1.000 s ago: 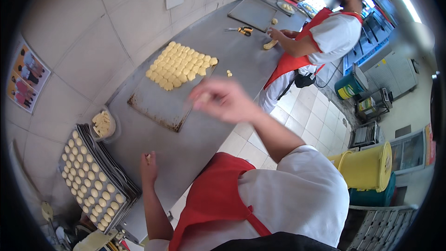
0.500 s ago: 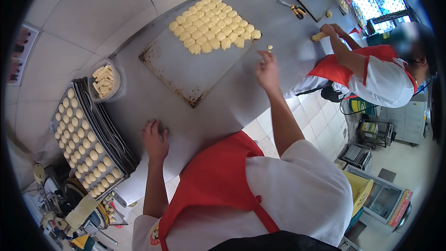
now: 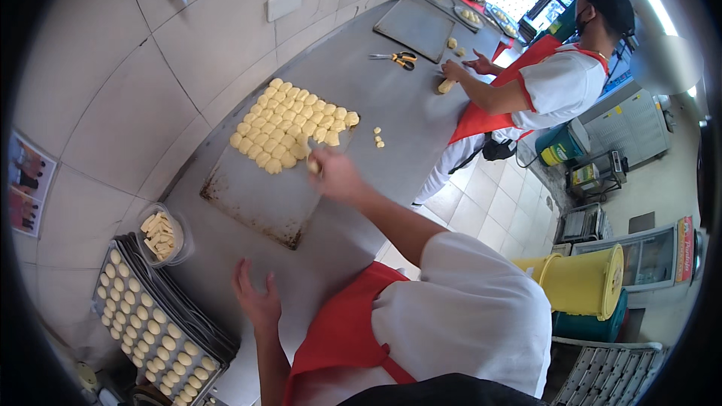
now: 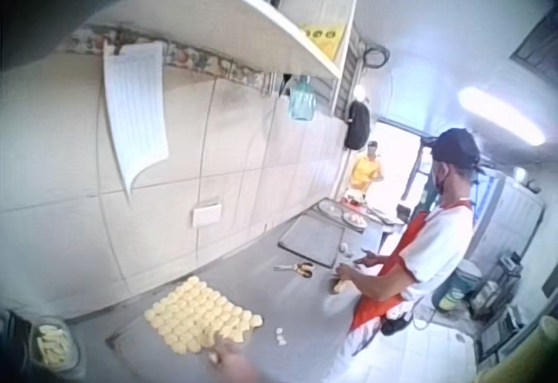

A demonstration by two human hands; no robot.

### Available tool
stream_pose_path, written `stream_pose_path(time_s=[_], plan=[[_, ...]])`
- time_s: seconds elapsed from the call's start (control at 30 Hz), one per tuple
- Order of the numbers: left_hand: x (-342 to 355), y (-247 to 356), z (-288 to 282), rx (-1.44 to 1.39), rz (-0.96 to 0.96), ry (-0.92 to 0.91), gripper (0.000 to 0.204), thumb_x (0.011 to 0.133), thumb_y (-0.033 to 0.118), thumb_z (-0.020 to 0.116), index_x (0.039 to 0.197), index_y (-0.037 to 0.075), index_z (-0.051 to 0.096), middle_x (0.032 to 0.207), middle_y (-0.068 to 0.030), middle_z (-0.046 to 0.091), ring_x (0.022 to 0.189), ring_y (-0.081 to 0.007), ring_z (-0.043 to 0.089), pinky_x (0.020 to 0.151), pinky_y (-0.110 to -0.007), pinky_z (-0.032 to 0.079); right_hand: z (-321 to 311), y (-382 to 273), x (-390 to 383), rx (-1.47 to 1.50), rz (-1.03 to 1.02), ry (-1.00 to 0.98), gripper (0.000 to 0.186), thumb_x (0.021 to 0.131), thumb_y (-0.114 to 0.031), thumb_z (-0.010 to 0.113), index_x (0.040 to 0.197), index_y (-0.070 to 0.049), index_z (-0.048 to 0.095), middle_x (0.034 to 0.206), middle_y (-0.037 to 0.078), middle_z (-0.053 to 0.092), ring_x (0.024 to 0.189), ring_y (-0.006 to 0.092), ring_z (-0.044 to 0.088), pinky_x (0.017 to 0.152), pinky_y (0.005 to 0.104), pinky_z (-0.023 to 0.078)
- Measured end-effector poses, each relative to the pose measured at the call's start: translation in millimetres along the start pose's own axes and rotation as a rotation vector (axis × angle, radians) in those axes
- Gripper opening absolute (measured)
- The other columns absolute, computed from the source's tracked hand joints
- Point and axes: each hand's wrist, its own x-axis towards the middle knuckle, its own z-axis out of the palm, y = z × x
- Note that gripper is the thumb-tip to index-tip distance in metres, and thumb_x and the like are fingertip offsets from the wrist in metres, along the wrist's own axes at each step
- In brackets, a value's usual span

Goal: The person shapes pieces of dough into rounds by hand and places them in a grid on a metal tray.

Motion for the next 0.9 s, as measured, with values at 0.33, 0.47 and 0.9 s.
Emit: stream_pose_path(time_s=[0.33,0.47,0.9], plan=[[33.3,42.0,107.2,-0.502,0.114,-0.386,0.090,0.082,0.004,0.083,0.160,0.001,0.038,0.147,-0.0207,0.056,0.138,-0.0308,0.055,0.114,-0.044,0.046,-26.9,-63.1,-149.3,0.359,-0.089,-0.201,0.017,0.086,-0.011,0.075,0.098,-0.003,0.067,0.090,0.010,0.065,0.076,0.0219,0.067,0.068,0.0360,0.054],[20.7,75.3,93.5,-0.974,-0.002,-0.548,0.069,0.095,0.001,0.073,0.157,-0.001,0.043,0.135,-0.0124,0.064,0.122,-0.0193,0.064,0.106,-0.035,0.051,-37.1,-64.6,-174.9,0.450,-0.127,-0.022,0.026,0.084,-0.016,0.084,0.089,-0.003,0.062,0.086,0.006,0.062,0.073,0.0171,0.061,0.066,0.0342,0.052],[-29.5,86.2,23.3,-0.875,-0.051,-0.077,0.019,0.105,0.007,0.062,0.123,0.001,0.060,0.121,-0.0096,0.065,0.114,-0.0172,0.064,0.099,-0.032,0.050,-30.7,-92.4,-173.5,1.011,-0.158,-0.456,0.029,0.097,-0.017,0.077,0.122,-0.004,0.072,0.120,0.011,0.064,0.110,0.0239,0.068,0.090,0.0372,0.057]])
